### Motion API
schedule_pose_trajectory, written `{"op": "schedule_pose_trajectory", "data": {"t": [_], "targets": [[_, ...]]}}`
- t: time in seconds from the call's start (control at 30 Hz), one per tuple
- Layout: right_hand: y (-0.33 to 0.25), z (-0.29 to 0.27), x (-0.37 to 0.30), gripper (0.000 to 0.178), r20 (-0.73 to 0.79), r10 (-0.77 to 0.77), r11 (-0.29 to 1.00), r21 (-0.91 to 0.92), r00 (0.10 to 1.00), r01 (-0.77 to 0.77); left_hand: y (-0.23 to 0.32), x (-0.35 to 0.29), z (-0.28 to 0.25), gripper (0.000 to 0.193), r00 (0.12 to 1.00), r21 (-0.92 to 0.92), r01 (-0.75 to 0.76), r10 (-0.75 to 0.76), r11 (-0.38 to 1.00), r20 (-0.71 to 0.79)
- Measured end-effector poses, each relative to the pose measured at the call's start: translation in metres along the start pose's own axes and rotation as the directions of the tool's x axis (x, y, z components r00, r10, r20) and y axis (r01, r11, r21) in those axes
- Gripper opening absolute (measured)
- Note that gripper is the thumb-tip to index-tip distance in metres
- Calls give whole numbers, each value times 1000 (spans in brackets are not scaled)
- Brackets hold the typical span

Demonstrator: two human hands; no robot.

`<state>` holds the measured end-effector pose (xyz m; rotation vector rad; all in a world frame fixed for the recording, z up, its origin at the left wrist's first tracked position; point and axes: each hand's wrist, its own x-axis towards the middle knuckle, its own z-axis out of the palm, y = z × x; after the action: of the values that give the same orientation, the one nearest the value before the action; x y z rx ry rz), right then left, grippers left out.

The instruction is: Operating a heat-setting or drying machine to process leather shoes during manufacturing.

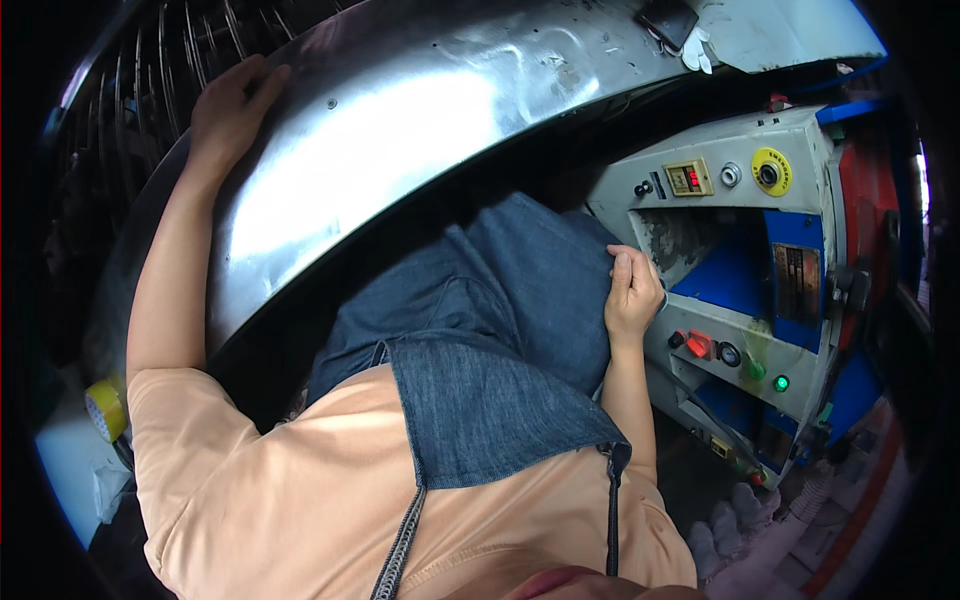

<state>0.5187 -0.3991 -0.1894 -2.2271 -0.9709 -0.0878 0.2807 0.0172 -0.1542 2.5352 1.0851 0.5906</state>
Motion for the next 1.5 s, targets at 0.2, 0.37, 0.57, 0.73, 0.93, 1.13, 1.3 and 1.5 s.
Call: {"op": "schedule_pose_trajectory", "data": {"t": [0.2,0.37,0.57,0.73,0.93,1.13,1.3,1.5], "targets": [[3,2,5,27,21,4,1000,-4,1000,-4,-1,0,0,35,1000,-5,11,-11,1000,10],[2,3,6,31,41,2,1000,-25,999,-1,-3,0,0,35,999,-18,35,-35,999,41],[4,4,7,31,30,-3,1000,-7,1000,3,-2,-1,-1,34,997,-28,44,-42,999,58],[2,5,9,25,14,21,999,33,1000,-22,-3,0,-1,34,999,-43,27,-25,999,38],[1,5,9,26,0,-6,998,59,1000,6,4,-1,-4,34,997,32,66,-67,997,44],[0,4,5,26,-41,5,998,58,999,-2,2,0,-6,35,1000,83,-10,9,997,20],[0,-1,1,28,-79,-11,999,31,997,13,2,4,-1,38,998,57,-64,65,996,-19],[4,1,-4,27,-144,-80,997,-21,986,77,-16,1,2,34,993,-18,-114,113,993,-31]]}}
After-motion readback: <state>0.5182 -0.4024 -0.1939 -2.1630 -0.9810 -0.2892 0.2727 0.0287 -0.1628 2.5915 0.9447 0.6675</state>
